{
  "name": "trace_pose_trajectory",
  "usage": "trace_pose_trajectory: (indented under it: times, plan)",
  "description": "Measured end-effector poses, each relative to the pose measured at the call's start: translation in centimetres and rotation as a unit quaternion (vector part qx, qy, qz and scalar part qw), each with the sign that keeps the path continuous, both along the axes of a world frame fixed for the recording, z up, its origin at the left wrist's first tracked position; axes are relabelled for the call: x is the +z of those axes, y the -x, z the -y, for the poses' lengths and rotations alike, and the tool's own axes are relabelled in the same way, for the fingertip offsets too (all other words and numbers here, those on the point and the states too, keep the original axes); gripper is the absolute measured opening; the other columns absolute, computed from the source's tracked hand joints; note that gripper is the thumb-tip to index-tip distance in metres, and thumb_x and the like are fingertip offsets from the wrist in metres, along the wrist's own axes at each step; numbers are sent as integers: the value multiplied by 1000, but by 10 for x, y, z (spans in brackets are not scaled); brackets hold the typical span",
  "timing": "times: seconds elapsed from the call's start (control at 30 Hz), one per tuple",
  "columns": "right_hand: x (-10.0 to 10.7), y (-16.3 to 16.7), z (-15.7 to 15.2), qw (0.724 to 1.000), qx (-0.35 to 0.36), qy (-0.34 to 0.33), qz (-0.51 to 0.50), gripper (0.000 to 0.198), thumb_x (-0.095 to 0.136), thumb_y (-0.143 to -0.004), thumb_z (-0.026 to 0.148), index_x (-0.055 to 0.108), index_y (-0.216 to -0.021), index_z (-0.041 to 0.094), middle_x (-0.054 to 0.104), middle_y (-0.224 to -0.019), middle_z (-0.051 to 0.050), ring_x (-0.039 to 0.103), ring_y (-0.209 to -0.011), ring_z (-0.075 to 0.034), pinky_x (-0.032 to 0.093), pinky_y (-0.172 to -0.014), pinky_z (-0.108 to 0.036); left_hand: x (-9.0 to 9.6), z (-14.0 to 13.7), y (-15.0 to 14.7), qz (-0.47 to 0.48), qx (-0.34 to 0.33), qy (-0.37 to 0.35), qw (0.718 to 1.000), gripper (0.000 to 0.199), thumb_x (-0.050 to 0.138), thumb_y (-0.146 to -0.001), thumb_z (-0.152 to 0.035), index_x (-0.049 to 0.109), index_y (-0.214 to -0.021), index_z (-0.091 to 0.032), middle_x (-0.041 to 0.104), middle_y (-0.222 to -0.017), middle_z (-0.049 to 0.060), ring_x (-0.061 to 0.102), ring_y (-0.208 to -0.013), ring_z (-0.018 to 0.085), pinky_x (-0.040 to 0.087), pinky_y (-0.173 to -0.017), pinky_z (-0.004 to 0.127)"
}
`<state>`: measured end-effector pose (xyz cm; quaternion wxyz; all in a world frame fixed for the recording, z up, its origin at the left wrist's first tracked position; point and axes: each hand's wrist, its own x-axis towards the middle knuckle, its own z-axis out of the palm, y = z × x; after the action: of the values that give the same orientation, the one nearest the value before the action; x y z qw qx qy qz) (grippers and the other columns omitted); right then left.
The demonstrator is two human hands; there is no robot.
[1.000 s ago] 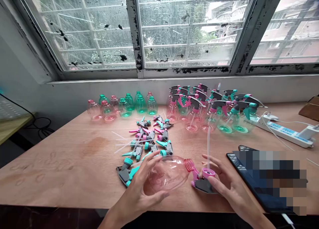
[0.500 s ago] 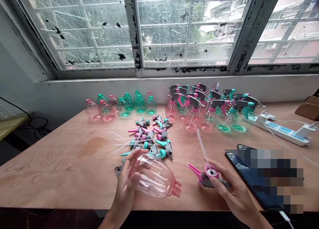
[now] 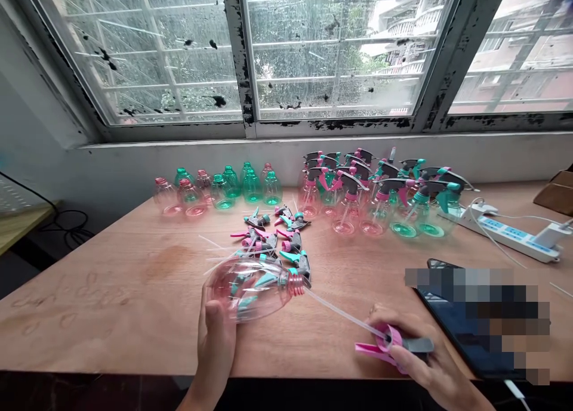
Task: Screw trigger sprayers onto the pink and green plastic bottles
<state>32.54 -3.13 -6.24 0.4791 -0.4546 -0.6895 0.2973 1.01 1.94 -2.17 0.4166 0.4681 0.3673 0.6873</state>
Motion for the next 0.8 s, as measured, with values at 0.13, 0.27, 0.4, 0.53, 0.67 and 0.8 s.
trace_pose_trajectory:
  times: [0.13,0.27,0.4,0.53,0.67,0.8]
  plan:
    - [4,3,1,1000,-6,26,-16,32,66,-89,53,79,-101,26,76,-87,-7,70,-89,-32,55,-87,-40,-1,6,-2,-31,-28,0,999,75,54,-83,-77,53,-139,-27,50,-150,8,44,-141,35,44,-115,45]
    - [8,14,2,990,38,115,-70,37,68,-87,54,77,-102,21,65,-73,-3,62,-62,-20,56,-59,-29,-2,12,-1,-109,-88,2,990,87,56,-79,-81,44,-149,-31,38,-160,6,33,-148,37,31,-123,48]
    - [11,26,-1,979,30,157,-126,38,81,-79,46,71,-107,21,63,-78,0,59,-65,-16,53,-59,-24,-3,13,4,-227,-176,-14,958,90,61,-75,-79,39,-153,-39,18,-169,1,19,-153,40,19,-126,51]
    - [12,27,-5,971,13,176,-164,31,81,-80,45,69,-95,21,60,-73,3,49,-52,-10,43,-47,-19,-2,13,7,-362,-236,-9,901,94,78,-76,-59,29,-155,-46,21,-169,1,14,-155,39,18,-126,53]
    - [14,24,-9,972,-27,145,-185,29,83,-78,44,72,-94,21,68,-82,0,61,-72,-17,51,-64,-23,-2,16,4,-360,-286,59,886,84,69,-92,-42,17,-157,-49,18,-170,-1,19,-155,32,34,-121,47]
    - [14,27,-8,964,1,173,-201,28,81,-80,46,72,-92,22,68,-76,1,62,-67,-16,54,-62,-23,-4,19,2,-296,-322,98,894,101,73,-90,-39,-2,-158,-47,11,-172,-2,11,-157,28,26,-125,45]
